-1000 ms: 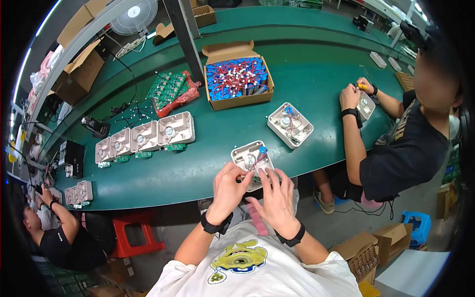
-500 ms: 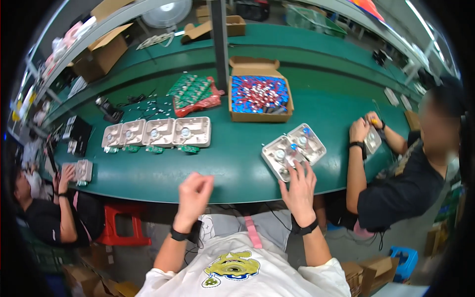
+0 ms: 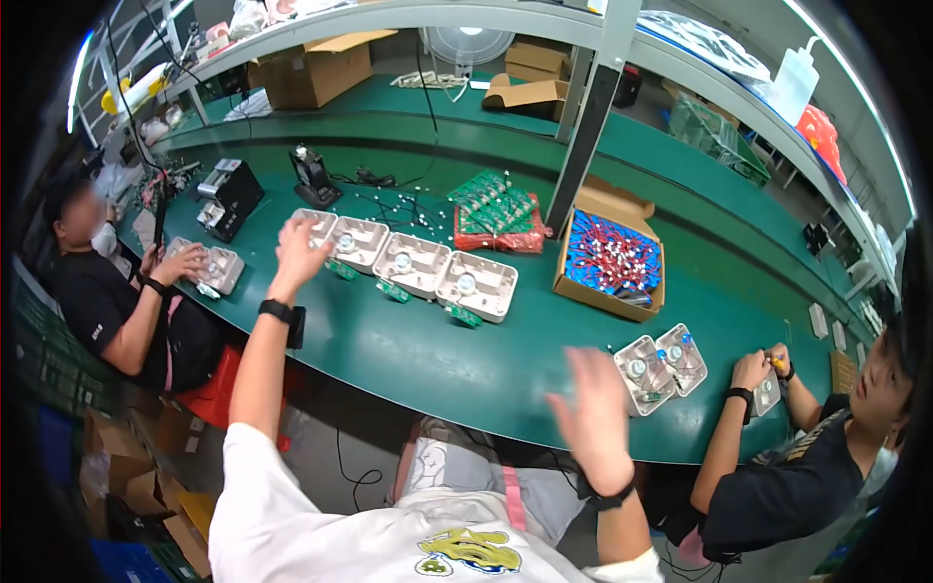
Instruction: The person picks up a battery from a box, places it into a plastic housing, and connects the battery wires to a circuit board. They then move the assembled housing to the side and repeat the process with several more units.
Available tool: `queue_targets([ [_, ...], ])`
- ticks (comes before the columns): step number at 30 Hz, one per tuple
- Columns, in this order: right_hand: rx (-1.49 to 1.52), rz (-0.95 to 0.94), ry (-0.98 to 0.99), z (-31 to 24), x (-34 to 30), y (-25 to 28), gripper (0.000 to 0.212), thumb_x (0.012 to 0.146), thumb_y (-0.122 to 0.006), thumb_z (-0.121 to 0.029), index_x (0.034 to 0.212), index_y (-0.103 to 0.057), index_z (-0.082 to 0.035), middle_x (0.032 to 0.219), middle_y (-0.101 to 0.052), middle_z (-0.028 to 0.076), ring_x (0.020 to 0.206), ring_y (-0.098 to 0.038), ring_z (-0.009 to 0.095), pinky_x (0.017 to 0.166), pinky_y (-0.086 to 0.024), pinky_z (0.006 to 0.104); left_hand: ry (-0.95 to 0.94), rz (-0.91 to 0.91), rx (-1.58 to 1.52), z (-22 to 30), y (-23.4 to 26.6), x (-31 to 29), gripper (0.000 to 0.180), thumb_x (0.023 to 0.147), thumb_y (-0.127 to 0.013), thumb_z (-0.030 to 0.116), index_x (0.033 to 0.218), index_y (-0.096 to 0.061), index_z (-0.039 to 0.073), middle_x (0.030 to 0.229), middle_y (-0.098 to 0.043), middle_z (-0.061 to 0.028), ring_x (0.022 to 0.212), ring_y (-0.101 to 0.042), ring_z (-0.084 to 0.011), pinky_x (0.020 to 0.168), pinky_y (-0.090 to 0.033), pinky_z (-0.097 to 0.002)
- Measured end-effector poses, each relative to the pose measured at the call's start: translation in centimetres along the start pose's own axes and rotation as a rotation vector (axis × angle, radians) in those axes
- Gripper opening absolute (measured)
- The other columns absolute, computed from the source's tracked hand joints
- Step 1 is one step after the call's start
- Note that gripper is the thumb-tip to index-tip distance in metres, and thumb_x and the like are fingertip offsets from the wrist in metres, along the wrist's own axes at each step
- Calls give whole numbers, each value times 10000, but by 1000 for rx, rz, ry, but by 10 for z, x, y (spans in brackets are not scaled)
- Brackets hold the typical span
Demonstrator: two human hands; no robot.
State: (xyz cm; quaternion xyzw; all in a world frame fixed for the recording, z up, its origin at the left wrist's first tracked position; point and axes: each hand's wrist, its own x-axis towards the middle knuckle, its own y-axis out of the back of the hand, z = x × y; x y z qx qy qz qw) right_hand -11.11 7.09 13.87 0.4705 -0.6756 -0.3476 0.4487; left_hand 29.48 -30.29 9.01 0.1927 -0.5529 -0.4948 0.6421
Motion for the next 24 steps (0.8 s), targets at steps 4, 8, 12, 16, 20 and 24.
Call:
queue_targets([
  [4, -44, -86, 334, -85, 81, -74, 795, 894, -819, -349, 1576, -450, -176, 1423, -563, 215, 1328, -519, 472, 1049, -464, 612, 88, -364, -10, -86, -54, 30, 673, 773, -889, 379, 1342, -703, 70, 1408, -597, -221, 1346, -546, -426, 1152, -455, -486],
  [8, -116, -147, 233, -93, 143, -134, 674, 904, -809, -375, 1494, -546, -183, 1328, -593, 192, 1277, -527, 469, 977, -493, 630, 75, -277, -88, -39, -74, 18, 646, 776, -854, 302, 1365, -691, 90, 1368, -618, -199, 1344, -542, -444, 1162, -443, -505],
  [12, -203, -119, 227, -89, 153, -160, 536, 906, -801, -351, 1384, -636, -171, 1252, -610, 180, 1238, -534, 450, 939, -513, 614, 48, -220, -165, -31, -68, 5, 609, 769, -834, 240, 1341, -692, 85, 1295, -652, -197, 1279, -570, -432, 1146, -433, -510],
  [16, -196, -63, 214, -61, 125, -149, 413, 910, -787, -295, 1288, -695, -157, 1189, -614, 172, 1195, -536, 436, 926, -523, 589, 49, -251, -238, 10, -56, -17, 578, 775, -825, 213, 1319, -687, 72, 1246, -675, -181, 1238, -583, -418, 1122, -426, -513],
  [20, -160, 15, 164, -34, 93, -126, 359, 906, -774, -223, 1253, -712, -153, 1136, -606, 170, 1128, -535, 428, 912, -527, 550, 38, -273, -260, 57, -46, -37, 550, 790, -815, 205, 1303, -680, 55, 1216, -692, -171, 1214, -589, -409, 1101, -427, -521],
  [24, -129, 99, 144, -10, 60, -102, 348, 890, -774, -158, 1233, -717, -153, 1095, -595, 167, 1072, -526, 417, 899, -523, 509, -24, -328, -289, 93, -44, -52, 536, 802, -809, 194, 1302, -677, 53, 1246, -696, -165, 1222, -588, -413, 1110, -423, -522],
])
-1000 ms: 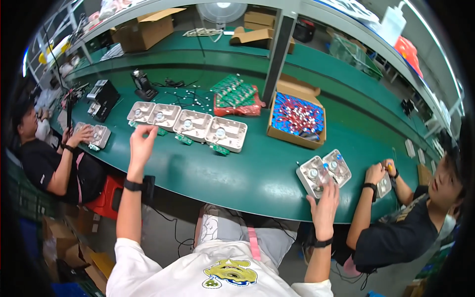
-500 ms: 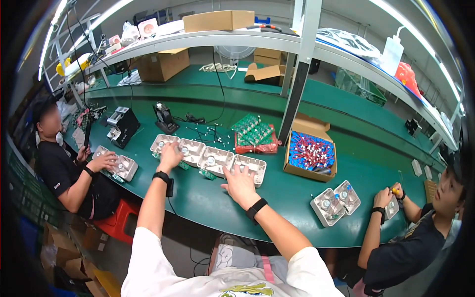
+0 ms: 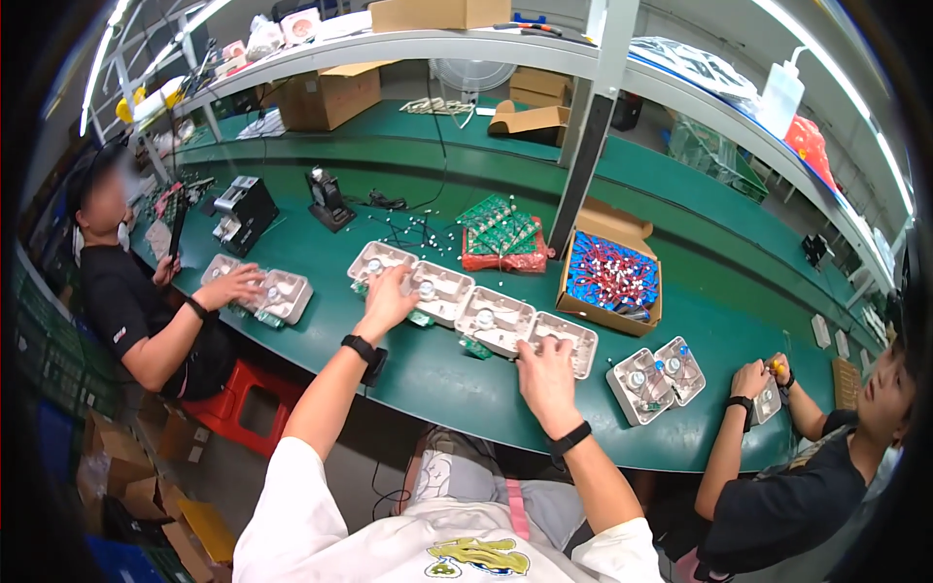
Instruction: The person picks up a battery from a box, places it into a plastic housing, and connects the battery wires to a circuit board. They then move the assembled housing to the side and repeat the process with several more units.
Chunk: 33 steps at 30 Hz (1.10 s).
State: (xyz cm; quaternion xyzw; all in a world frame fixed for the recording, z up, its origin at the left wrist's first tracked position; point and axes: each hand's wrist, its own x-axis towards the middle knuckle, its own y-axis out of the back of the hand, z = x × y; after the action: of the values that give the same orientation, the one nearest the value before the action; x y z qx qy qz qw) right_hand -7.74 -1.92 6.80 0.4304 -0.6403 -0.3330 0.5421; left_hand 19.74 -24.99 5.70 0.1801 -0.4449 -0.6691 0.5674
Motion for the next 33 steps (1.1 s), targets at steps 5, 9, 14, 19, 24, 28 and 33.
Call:
queue_targets([
  [5, -36, 42, -73, 23, -31, 23, 360, 869, -787, -122, 1220, -715, -154, 1076, -587, 162, 1077, -518, 411, 873, -536, 495, -40, 16, 19, 32, -26, -6, 493, 829, -782, 157, 1308, -674, 111, 1276, -703, -152, 1211, -599, -430, 1053, -486, -538],
  [9, 10, 56, -57, 20, -41, 26, 361, 866, -789, -119, 1217, -712, -157, 1068, -581, 159, 1097, -518, 417, 827, -560, 487, 7, -29, 24, 47, -21, -9, 465, 856, -755, 127, 1313, -669, 145, 1241, -724, -154, 1171, -621, -452, 992, -533, -545],
  [14, -20, 48, -64, 4, -61, 33, 381, 866, -788, -117, 1234, -702, -168, 1069, -580, 157, 1107, -522, 420, 787, -576, 486, 11, -46, 26, 51, -23, -1, 439, 884, -734, 111, 1315, -661, 144, 1170, -749, -165, 1122, -641, -469, 958, -552, -549],
  [19, -43, 3, -71, -14, -84, 41, 393, 878, -788, -144, 1257, -688, -173, 1054, -579, 150, 1080, -531, 402, 744, -580, 461, -53, 14, 82, 59, -35, 6, 434, 893, -733, 118, 1321, -665, 133, 1178, -750, -168, 1117, -641, -457, 959, -550, -548],
  [24, -36, -61, -93, -24, -103, 50, 387, 890, -789, -173, 1264, -690, -179, 1025, -576, 130, 1037, -546, 371, 691, -573, 428, -95, -8, 47, 65, -42, 0, 478, 867, -688, 65, 1341, -682, 127, 1164, -758, -159, 1110, -633, -423, 953, -536, -535],
  [28, -48, -22, -108, -18, -122, 59, 396, 888, -795, -182, 1272, -699, -189, 1012, -572, 111, 1012, -551, 348, 665, -562, 421, -82, -47, 5, 71, -41, -14, 473, 878, -692, 81, 1349, -680, 132, 1132, -757, -144, 1080, -625, -414, 931, -539, -535],
  [33, -84, -7, -99, -7, -141, 69, 413, 878, -807, -176, 1280, -712, -201, 1018, -571, 98, 1022, -557, 340, 662, -563, 417, -49, -56, 27, 87, -45, -31, 452, 890, -715, 116, 1340, -669, 124, 1168, -744, -153, 1123, -622, -455, 924, -559, -555],
])
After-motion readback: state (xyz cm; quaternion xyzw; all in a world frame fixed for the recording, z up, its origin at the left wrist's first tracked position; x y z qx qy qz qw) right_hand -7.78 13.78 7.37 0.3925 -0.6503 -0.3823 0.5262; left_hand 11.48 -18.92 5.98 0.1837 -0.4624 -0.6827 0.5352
